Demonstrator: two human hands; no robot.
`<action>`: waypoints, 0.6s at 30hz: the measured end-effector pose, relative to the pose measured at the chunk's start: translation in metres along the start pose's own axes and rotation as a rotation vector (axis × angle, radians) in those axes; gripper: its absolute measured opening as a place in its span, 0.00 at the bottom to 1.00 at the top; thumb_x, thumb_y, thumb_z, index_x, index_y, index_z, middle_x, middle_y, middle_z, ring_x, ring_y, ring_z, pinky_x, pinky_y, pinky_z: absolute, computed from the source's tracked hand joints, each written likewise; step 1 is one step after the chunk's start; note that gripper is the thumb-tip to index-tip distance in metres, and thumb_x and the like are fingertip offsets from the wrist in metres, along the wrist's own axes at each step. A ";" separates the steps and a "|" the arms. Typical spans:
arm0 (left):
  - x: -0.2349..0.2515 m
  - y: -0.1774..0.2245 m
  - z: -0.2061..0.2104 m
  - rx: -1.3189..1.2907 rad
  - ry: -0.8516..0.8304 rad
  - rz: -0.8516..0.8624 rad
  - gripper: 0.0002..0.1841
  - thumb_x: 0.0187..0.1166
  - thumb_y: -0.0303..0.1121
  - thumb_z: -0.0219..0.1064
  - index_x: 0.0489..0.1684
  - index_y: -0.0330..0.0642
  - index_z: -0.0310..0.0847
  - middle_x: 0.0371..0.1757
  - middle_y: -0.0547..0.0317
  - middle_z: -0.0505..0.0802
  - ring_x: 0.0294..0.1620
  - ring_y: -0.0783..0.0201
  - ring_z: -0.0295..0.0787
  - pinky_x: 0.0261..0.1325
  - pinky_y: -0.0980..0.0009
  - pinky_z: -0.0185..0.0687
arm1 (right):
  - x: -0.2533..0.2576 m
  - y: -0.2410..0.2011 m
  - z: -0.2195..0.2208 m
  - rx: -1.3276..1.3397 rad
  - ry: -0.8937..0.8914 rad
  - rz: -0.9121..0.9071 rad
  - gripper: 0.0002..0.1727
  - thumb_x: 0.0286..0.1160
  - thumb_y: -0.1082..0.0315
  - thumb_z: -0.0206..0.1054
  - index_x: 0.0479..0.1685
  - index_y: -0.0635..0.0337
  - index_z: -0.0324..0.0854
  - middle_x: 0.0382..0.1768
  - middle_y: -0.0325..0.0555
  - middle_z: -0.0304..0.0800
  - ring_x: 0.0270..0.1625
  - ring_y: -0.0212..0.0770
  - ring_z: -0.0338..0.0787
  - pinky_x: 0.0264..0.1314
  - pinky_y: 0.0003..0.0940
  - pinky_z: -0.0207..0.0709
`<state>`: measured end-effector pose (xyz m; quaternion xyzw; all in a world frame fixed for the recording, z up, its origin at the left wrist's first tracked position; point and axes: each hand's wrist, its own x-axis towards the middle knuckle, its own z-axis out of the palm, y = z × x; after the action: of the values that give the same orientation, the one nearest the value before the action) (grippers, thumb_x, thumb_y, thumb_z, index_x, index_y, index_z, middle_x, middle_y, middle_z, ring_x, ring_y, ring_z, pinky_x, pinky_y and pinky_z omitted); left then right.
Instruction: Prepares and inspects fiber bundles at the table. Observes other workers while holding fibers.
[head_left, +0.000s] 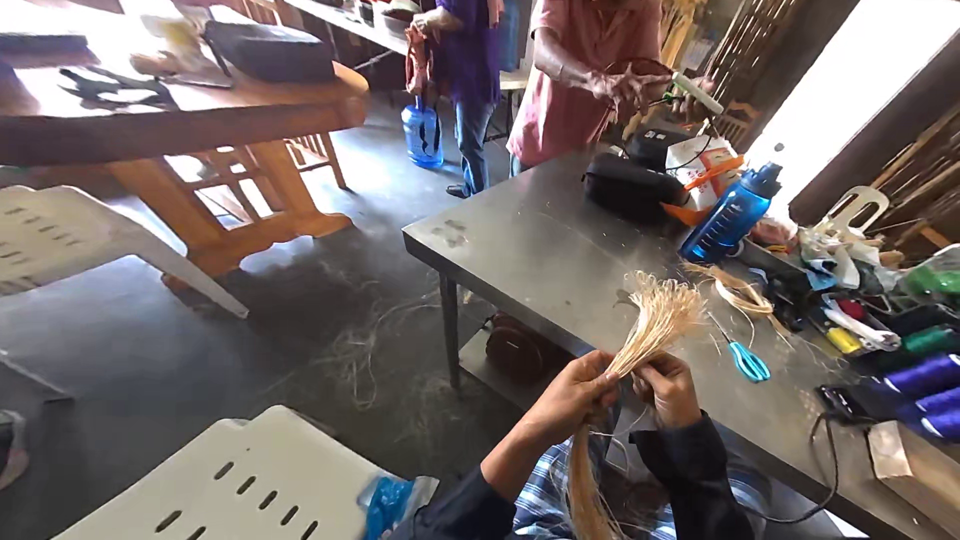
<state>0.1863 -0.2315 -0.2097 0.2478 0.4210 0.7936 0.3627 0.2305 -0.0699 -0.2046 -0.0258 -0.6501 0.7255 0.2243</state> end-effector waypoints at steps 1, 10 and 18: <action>0.000 0.000 0.001 0.034 0.026 0.013 0.11 0.88 0.25 0.49 0.63 0.42 0.70 0.19 0.74 0.74 0.13 0.82 0.63 0.17 0.85 0.59 | -0.001 0.000 -0.001 0.005 -0.003 0.013 0.16 0.65 0.85 0.59 0.28 0.57 0.90 0.17 0.28 0.87 0.13 0.17 0.71 0.16 0.15 0.65; 0.005 -0.003 0.002 0.071 0.109 0.096 0.18 0.88 0.24 0.50 0.72 0.36 0.75 0.19 0.74 0.77 0.14 0.82 0.64 0.17 0.85 0.59 | -0.006 -0.002 -0.003 -0.047 -0.027 0.022 0.12 0.69 0.85 0.63 0.33 0.62 0.91 0.22 0.30 0.90 0.15 0.15 0.72 0.18 0.13 0.66; 0.009 -0.008 0.007 0.129 0.203 0.137 0.15 0.87 0.24 0.52 0.65 0.36 0.81 0.18 0.74 0.78 0.13 0.82 0.64 0.17 0.84 0.60 | -0.009 -0.002 -0.003 -0.329 -0.011 -0.174 0.05 0.68 0.80 0.68 0.36 0.68 0.90 0.27 0.32 0.93 0.25 0.14 0.83 0.32 0.12 0.78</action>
<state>0.1888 -0.2184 -0.2124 0.2169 0.4878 0.8088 0.2466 0.2399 -0.0703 -0.2057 -0.0020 -0.7610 0.5873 0.2754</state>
